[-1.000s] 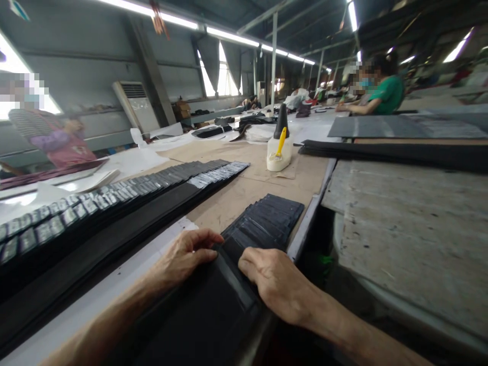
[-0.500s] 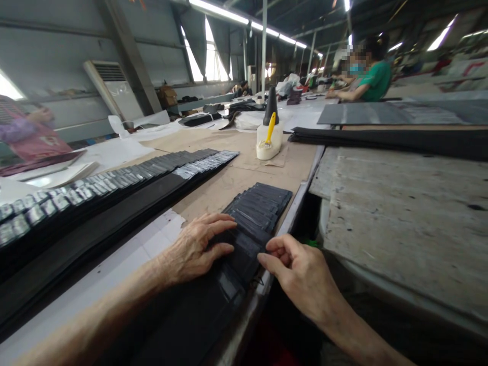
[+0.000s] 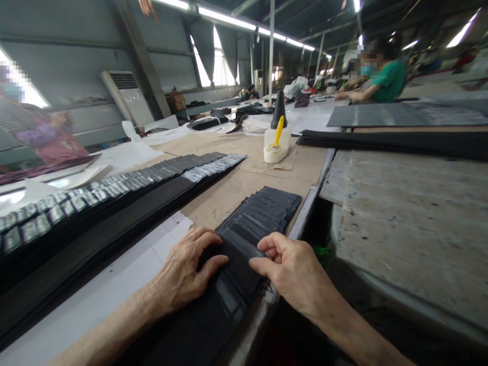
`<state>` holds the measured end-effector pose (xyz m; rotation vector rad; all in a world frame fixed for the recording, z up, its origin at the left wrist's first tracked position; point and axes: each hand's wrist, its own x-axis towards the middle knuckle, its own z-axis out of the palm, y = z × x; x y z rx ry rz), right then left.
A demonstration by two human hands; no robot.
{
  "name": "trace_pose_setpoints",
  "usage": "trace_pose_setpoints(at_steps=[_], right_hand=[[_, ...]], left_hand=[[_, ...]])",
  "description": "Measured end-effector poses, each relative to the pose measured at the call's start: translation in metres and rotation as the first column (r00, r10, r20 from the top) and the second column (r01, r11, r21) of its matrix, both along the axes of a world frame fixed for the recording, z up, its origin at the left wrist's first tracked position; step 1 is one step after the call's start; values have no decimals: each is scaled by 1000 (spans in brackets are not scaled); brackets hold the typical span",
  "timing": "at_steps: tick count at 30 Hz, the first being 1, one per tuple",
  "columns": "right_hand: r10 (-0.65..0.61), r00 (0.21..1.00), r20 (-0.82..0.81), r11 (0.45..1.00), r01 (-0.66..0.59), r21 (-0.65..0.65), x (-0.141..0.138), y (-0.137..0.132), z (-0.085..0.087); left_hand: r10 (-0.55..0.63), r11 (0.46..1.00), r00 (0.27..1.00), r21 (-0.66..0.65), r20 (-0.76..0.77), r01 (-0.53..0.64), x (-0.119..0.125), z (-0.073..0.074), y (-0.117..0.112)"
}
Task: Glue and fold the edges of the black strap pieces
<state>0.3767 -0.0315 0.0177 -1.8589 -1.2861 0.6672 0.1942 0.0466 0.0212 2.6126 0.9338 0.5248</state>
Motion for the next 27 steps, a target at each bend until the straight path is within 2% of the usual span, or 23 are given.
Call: trace_pose_setpoints(at_steps=[2, 4, 8, 11, 14, 17, 22, 27], right_hand=[[45, 999, -24, 998, -44, 46, -7, 1, 2], [104, 994, 19, 991, -106, 86, -13, 1, 2], [159, 980, 122, 986, -163, 25, -19, 4, -1], [171, 980, 99, 985, -171, -1, -18, 6, -4], [148, 986, 71, 986, -153, 72, -17, 5, -8], [105, 992, 70, 972, -117, 206, -17, 0, -15], [-82, 961, 266, 866, -64, 497, -14, -25, -30], [-139, 861, 488, 786, -204, 584, -19, -53, -42]], left_hand=[[8, 1000, 1000, -11, -9, -8, -8, 1, -3], [21, 1000, 1000, -15, -20, -21, -18, 2, -6], [39, 999, 997, 40, -65, -37, -23, 10, -6], [-100, 993, 992, 52, -72, 104, -8, 16, 1], [-269, 962, 962, -60, -33, 267, 12, 18, 8], [-298, 947, 954, -127, -2, 296, 22, 15, 13], [-329, 934, 939, -109, 105, 340, 20, 4, 19], [-381, 893, 893, -153, 240, 422, 17, -3, 24]])
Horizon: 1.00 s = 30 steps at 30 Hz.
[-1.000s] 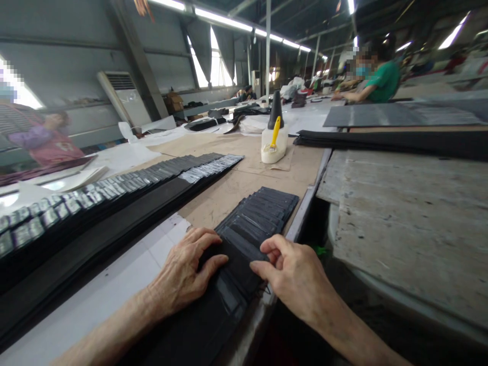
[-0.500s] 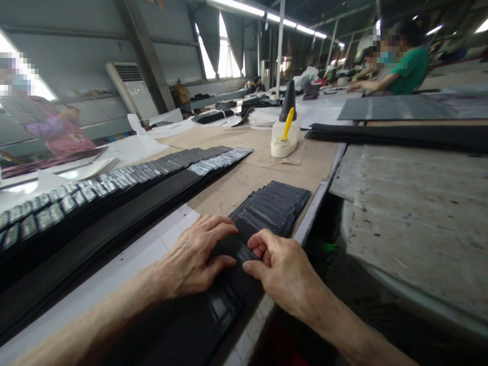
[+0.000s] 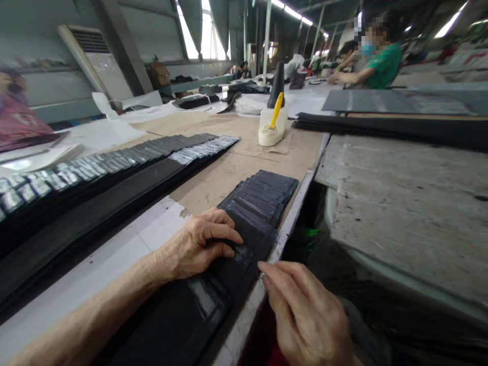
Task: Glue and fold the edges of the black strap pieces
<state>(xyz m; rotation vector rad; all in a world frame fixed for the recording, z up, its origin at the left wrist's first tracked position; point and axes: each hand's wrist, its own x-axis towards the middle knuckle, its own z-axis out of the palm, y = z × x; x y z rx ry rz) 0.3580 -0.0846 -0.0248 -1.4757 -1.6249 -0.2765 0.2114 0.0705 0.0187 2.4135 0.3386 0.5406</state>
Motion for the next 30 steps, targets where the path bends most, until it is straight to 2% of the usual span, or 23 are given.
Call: trace_pose_setpoints(at_steps=[3, 6, 12, 15, 21, 25, 30], right_hand=[[-16, 991, 135, 1000, 12, 26, -8, -4, -4], [-62, 978, 199, 998, 56, 37, -16, 0, -5], [-101, 965, 243, 995, 100, 17, -21, 1, -8], [-107, 963, 246, 994, 110, 2, -20, 1, -10], [-56, 972, 227, 998, 61, -18, -20, 0, -11], [24, 994, 110, 999, -20, -34, -15, -5, -14], [-3, 1000, 16, 999, 3, -44, -8, -10, -15]], left_hand=[[-20, 999, 1000, -42, 17, 21, 0, -2, 2], [-52, 998, 998, -26, 20, 53, 0, -2, 2], [-114, 994, 993, 4, -16, 114, 0, -1, -1], [-163, 984, 987, 72, 9, 162, -2, -1, -2], [-245, 939, 969, 236, -42, 248, -5, 0, -2], [-271, 917, 962, 292, -41, 271, -6, 1, -1], [-298, 889, 950, 337, -90, 310, -7, 2, -1]])
